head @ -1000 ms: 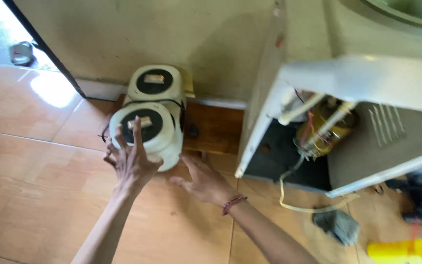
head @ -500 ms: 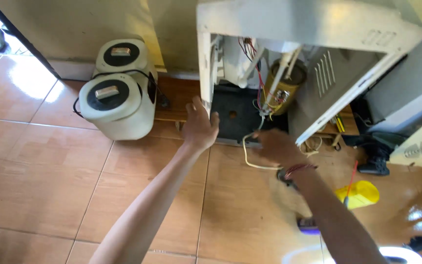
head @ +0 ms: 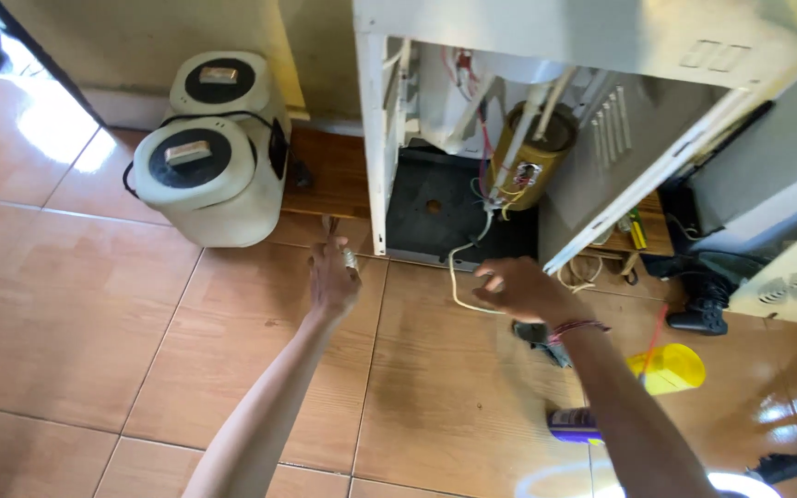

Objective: Cleaning the interior components of a water dispenser with a spray and cloth, then reassembling the outer casing.

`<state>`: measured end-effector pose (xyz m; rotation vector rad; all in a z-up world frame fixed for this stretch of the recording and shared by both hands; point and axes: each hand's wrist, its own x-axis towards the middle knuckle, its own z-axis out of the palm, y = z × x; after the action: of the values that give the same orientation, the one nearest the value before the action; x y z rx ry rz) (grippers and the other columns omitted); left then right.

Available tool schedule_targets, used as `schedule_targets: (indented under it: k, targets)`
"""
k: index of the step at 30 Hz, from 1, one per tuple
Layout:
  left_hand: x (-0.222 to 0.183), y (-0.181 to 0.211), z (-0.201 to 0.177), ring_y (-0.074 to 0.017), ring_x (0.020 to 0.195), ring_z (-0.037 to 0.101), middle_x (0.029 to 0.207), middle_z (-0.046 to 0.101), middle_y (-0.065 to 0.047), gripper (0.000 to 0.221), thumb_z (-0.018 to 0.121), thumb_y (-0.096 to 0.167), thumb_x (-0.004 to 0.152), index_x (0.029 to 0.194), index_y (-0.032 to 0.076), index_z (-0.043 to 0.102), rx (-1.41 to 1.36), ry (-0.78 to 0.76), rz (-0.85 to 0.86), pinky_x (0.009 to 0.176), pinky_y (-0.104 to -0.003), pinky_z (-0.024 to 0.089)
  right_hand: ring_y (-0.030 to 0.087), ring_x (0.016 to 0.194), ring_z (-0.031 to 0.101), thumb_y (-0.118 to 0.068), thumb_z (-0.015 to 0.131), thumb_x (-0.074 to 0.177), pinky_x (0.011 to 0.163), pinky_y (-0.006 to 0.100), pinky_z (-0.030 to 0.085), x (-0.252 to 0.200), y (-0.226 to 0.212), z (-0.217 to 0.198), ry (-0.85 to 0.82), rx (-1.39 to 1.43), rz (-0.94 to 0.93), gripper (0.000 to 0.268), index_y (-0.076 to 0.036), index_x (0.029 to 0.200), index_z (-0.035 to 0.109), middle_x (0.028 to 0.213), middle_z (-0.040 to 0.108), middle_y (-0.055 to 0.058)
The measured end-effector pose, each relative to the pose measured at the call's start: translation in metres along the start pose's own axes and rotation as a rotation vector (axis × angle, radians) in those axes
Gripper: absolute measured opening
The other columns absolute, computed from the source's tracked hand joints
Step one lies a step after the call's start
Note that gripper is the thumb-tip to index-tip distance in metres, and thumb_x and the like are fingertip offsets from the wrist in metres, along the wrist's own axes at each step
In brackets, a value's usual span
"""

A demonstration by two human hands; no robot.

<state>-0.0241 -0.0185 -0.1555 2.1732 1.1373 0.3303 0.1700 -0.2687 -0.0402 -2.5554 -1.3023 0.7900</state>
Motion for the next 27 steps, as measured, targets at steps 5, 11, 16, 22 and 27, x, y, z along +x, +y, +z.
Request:
schedule_targets:
  k: [5, 11, 16, 22, 27]
  targets:
    - [-0.001, -0.011, 0.007, -0.0527, 0.121, 0.058, 0.135, 0.047, -0.026, 0.064, 0.066, 0.004, 0.087, 0.146, 0.018, 0.043, -0.084, -0.002, -0.039, 0.097, -0.058, 0.054, 0.042, 0.117, 0.068, -0.036, 0.062, 0.092, 0.103, 0.055, 0.053, 0.056, -0.051, 0.059, -0.099, 0.004, -0.19, 0.058, -0.02, 0.147, 0.053, 0.115, 0.078, 0.014]
    - [0.021, -0.054, 0.035, -0.0521, 0.122, 0.06, 0.133, 0.052, -0.024, 0.071, 0.072, 0.008, 0.085, 0.149, 0.019, 0.043, -0.173, -0.061, -0.015, 0.1, -0.059, 0.053, 0.046, 0.138, 0.048, -0.028, 0.065, 0.09, 0.114, 0.058, 0.041, 0.112, -0.104, 0.143, -0.155, 0.188, -0.14, 0.088, -0.014, 0.163, 0.018, 0.149, 0.05, 0.023]
    - [0.03, -0.074, 0.038, -0.0454, 0.12, 0.063, 0.126, 0.06, -0.016, 0.057, 0.072, 0.017, 0.091, 0.143, 0.028, 0.051, -0.123, -0.135, -0.08, 0.102, -0.058, 0.053, 0.048, 0.147, 0.036, -0.028, 0.064, 0.095, 0.117, 0.058, 0.039, 0.133, -0.151, 0.155, -0.198, 0.319, 0.003, 0.104, -0.019, 0.166, -0.01, 0.162, 0.026, 0.034]
    - [0.034, -0.08, 0.023, -0.0347, 0.112, 0.07, 0.113, 0.069, -0.007, 0.038, 0.07, 0.021, 0.094, 0.128, 0.036, 0.065, -0.315, -0.149, -0.096, 0.096, -0.047, 0.059, 0.047, 0.117, 0.066, -0.003, 0.06, 0.084, 0.096, 0.056, 0.059, 0.163, -0.167, 0.181, 0.04, 0.456, -0.035, 0.087, -0.014, 0.157, 0.016, 0.128, 0.058, 0.03]
    - [0.021, -0.112, -0.009, -0.0445, 0.107, 0.068, 0.108, 0.07, -0.024, 0.035, 0.07, 0.026, 0.094, 0.127, 0.016, 0.069, -0.377, 0.16, -0.036, 0.092, -0.055, 0.056, 0.047, 0.123, 0.063, -0.008, 0.065, 0.082, 0.101, 0.057, 0.054, 0.161, -0.208, 0.179, -0.081, 0.657, -0.165, 0.077, -0.019, 0.153, 0.04, 0.129, 0.064, 0.027]
